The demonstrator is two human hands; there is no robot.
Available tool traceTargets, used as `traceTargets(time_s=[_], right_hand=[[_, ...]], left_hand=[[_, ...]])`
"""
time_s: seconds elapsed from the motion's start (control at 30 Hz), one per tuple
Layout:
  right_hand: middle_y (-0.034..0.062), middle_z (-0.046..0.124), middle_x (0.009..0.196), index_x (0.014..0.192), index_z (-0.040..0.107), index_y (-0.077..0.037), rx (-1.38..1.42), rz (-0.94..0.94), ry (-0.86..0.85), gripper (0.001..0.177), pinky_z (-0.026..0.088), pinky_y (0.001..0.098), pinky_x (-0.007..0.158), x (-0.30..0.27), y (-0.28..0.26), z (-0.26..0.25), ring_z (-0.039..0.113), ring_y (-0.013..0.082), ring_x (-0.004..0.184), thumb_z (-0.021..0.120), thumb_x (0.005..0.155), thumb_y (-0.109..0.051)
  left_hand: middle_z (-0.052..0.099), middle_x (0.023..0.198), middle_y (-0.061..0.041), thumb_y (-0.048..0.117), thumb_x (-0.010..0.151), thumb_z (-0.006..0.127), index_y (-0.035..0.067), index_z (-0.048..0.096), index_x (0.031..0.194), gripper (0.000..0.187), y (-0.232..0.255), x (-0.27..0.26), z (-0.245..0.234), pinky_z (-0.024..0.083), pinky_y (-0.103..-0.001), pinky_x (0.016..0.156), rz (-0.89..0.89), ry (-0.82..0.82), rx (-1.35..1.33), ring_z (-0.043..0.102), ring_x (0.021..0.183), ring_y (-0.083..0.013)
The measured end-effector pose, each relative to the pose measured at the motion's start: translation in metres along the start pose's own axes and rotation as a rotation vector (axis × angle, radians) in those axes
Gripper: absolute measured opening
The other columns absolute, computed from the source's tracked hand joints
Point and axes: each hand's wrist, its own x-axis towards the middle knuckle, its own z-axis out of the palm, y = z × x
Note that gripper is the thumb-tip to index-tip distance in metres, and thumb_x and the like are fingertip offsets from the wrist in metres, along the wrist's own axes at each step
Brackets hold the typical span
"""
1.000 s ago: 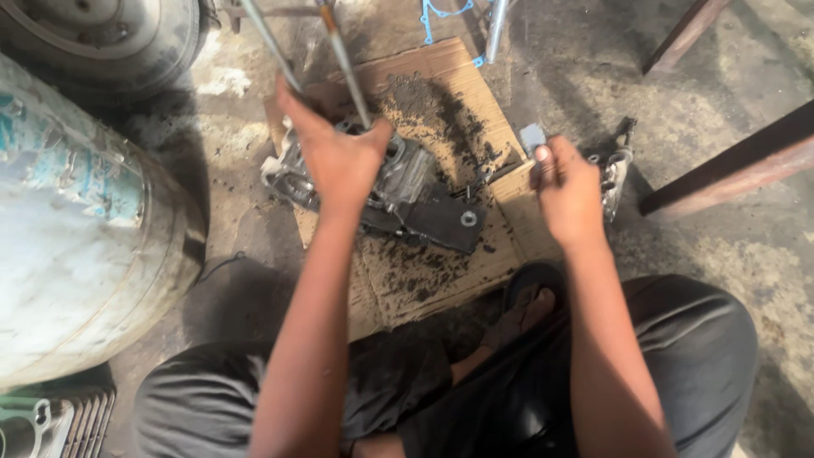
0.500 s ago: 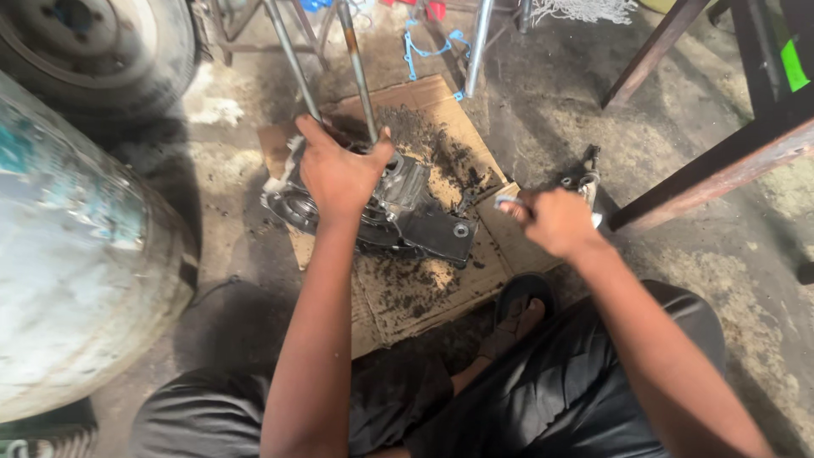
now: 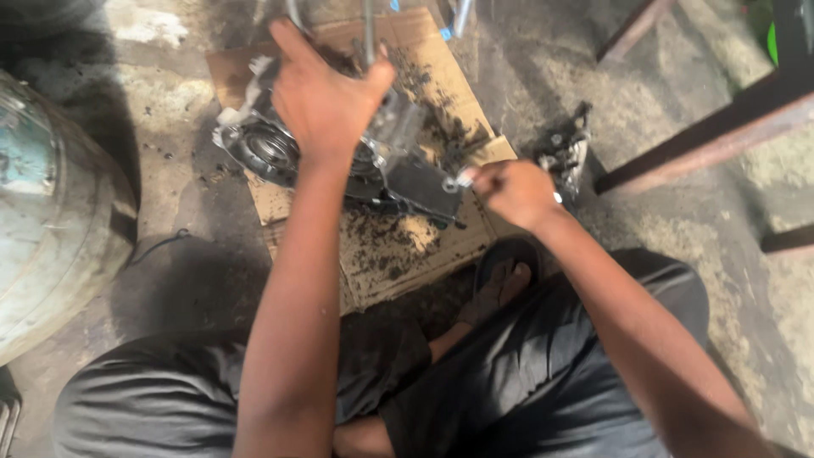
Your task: The person scrubs a metal engine block with a wire brush and a cloth while sitting on the floor. They rotate the part to clean different sides and wipe away grime.
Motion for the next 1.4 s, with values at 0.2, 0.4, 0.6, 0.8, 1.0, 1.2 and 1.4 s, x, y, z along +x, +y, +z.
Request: traceTargets(time_s=[0.2, 0.4, 0.6, 0.8, 1.0, 1.2, 1.4], right_hand=[[0.0098, 0.069, 0.076, 0.09, 0.081, -0.009, -0.5, 0.354, -0.33, 0.058, 0.058, 0.0394, 0.057, 0.003, -0.017, -0.009, 0.067, 0.0205, 0.065, 0.054, 0.107, -0.057], [0.0085, 0.069, 0.065, 0.099, 0.081, -0.016, 0.015, 0.428, -0.047, 0.05, 0.055, 0.0407, 0.061, 0.002, -0.012, -0.025, 0.067, 0.021, 0.06, 0.05, 0.105, -0.055], [0.0131, 0.067, 0.059, 0.07, 0.076, -0.008, -0.469, 0.193, -0.17, 0.071, 0.055, 0.0413, 0.07, -0.006, -0.03, -0.019, 0.066, 0.028, 0.063, 0.046, 0.104, -0.063], [0.0097, 0.06, 0.056, 0.077, 0.068, -0.014, -0.316, 0.143, -0.119, 0.06, 0.052, 0.0427, 0.051, -0.011, -0.039, -0.006, 0.062, 0.0266, 0.05, 0.044, 0.107, -0.06], [0.0068, 0.059, 0.051, 0.078, 0.068, -0.015, -0.287, 0.156, -0.001, 0.056, 0.045, 0.0376, 0.047, -0.006, -0.036, -0.003, 0.055, 0.0222, 0.043, 0.047, 0.104, -0.06], [0.0063, 0.059, 0.051, 0.071, 0.068, -0.014, -0.358, -0.029, 0.053, 0.057, 0.047, 0.0404, 0.049, -0.015, -0.043, -0.011, 0.059, 0.024, 0.046, 0.051, 0.101, -0.06], [0.006, 0.062, 0.055, 0.069, 0.07, -0.016, -0.412, -0.156, 0.075, 0.053, 0.049, 0.0412, 0.047, -0.023, -0.049, -0.021, 0.061, 0.027, 0.046, 0.053, 0.098, -0.057]], left_hand=[[0.066, 0.074, -0.012, 0.052, 0.073, 0.089, 0.001, 0.04, 0.111, 0.08, -0.003, -0.003, -0.008, 0.055, -0.044, 0.059, -0.001, 0.053, -0.005, 0.069, 0.062, -0.0356], [0.067, 0.081, -0.016, 0.052, 0.075, 0.089, 0.001, 0.04, 0.113, 0.079, -0.002, -0.007, -0.014, 0.056, -0.045, 0.061, 0.01, 0.039, -0.024, 0.07, 0.067, -0.0361], [0.069, 0.084, -0.018, 0.054, 0.075, 0.089, 0.0, 0.04, 0.115, 0.083, -0.003, -0.003, -0.013, 0.057, -0.046, 0.064, -0.05, -0.005, -0.03, 0.071, 0.071, -0.0371], [0.071, 0.091, -0.021, 0.05, 0.074, 0.088, -0.004, 0.039, 0.125, 0.09, -0.006, -0.003, -0.012, 0.058, -0.046, 0.067, -0.035, -0.018, -0.055, 0.072, 0.072, -0.0377], [0.07, 0.089, -0.021, 0.052, 0.07, 0.09, -0.001, 0.04, 0.121, 0.089, 0.0, -0.005, -0.01, 0.057, -0.047, 0.067, -0.053, 0.024, -0.011, 0.071, 0.072, -0.0387], [0.067, 0.079, -0.015, 0.054, 0.073, 0.088, 0.002, 0.04, 0.112, 0.081, -0.002, -0.001, -0.015, 0.055, -0.046, 0.06, -0.045, 0.034, 0.008, 0.069, 0.064, -0.0361], [0.063, 0.069, -0.011, 0.055, 0.069, 0.086, 0.001, 0.042, 0.111, 0.082, 0.002, 0.004, -0.013, 0.053, -0.043, 0.049, -0.137, -0.094, 0.034, 0.066, 0.052, -0.0311]])
